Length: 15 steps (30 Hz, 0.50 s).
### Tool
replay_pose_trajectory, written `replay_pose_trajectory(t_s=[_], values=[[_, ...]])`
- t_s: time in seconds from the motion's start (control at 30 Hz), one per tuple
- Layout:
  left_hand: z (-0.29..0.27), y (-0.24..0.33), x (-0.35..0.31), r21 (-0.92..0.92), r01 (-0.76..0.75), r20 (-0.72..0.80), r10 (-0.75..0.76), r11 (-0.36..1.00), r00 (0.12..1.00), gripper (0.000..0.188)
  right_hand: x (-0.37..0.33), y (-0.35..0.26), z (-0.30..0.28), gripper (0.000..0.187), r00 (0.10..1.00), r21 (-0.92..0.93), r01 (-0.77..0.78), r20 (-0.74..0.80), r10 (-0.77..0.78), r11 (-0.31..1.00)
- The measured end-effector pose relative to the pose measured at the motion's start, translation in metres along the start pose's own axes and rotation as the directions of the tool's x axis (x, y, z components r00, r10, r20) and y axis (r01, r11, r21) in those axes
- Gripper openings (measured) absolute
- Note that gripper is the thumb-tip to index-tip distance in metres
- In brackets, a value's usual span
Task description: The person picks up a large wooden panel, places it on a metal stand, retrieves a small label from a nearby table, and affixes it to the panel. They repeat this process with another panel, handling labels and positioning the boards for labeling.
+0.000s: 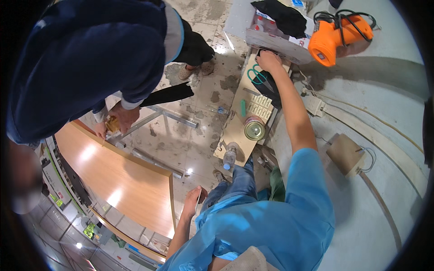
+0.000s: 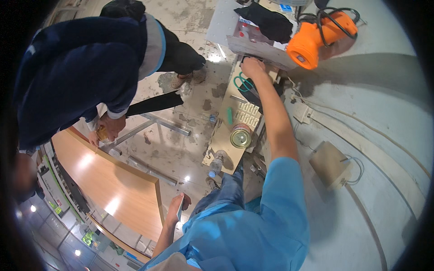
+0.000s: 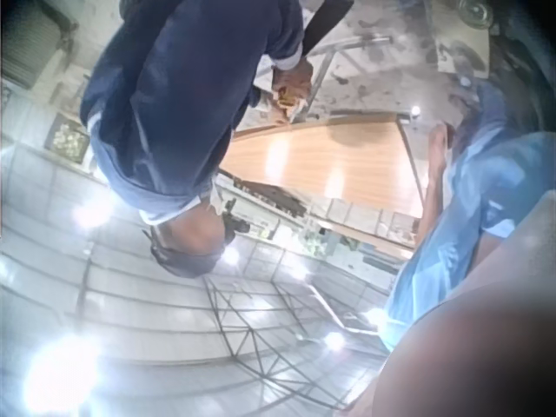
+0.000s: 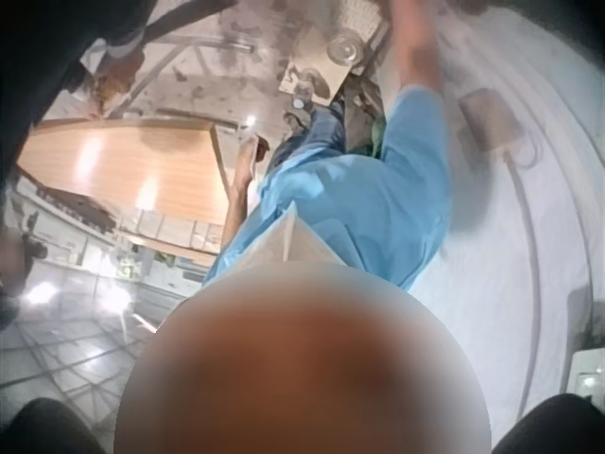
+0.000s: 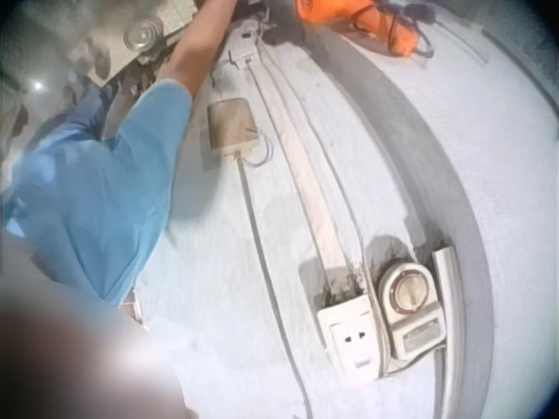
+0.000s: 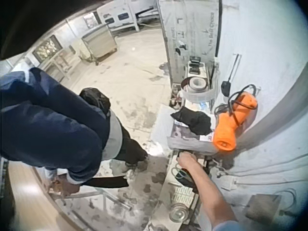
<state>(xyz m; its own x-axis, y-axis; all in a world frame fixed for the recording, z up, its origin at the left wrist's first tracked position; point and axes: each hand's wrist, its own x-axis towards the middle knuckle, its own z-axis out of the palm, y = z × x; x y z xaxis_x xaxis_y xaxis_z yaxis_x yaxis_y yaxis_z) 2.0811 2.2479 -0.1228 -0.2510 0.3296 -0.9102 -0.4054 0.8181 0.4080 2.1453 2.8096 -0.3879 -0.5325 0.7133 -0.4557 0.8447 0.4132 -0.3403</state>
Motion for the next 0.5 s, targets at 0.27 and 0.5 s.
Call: replay_pose_trajectory(t_s=[0.27,0.5], values=[[0.000,-0.011,-0.005,-0.037,0.035,-0.007,-0.035,0.999,0.999,0.052,0.022,-0.002,-0.011,0.029,0.987,-0.247,0.074,0.158,-0.035,0.966],[-0.003,-0.023,-0.004,-0.115,0.026,-0.018,-0.028,0.993,0.999,0.049,0.021,-0.002,-0.003,0.029,0.997,-0.211,0.046,0.073,-0.031,0.976]])
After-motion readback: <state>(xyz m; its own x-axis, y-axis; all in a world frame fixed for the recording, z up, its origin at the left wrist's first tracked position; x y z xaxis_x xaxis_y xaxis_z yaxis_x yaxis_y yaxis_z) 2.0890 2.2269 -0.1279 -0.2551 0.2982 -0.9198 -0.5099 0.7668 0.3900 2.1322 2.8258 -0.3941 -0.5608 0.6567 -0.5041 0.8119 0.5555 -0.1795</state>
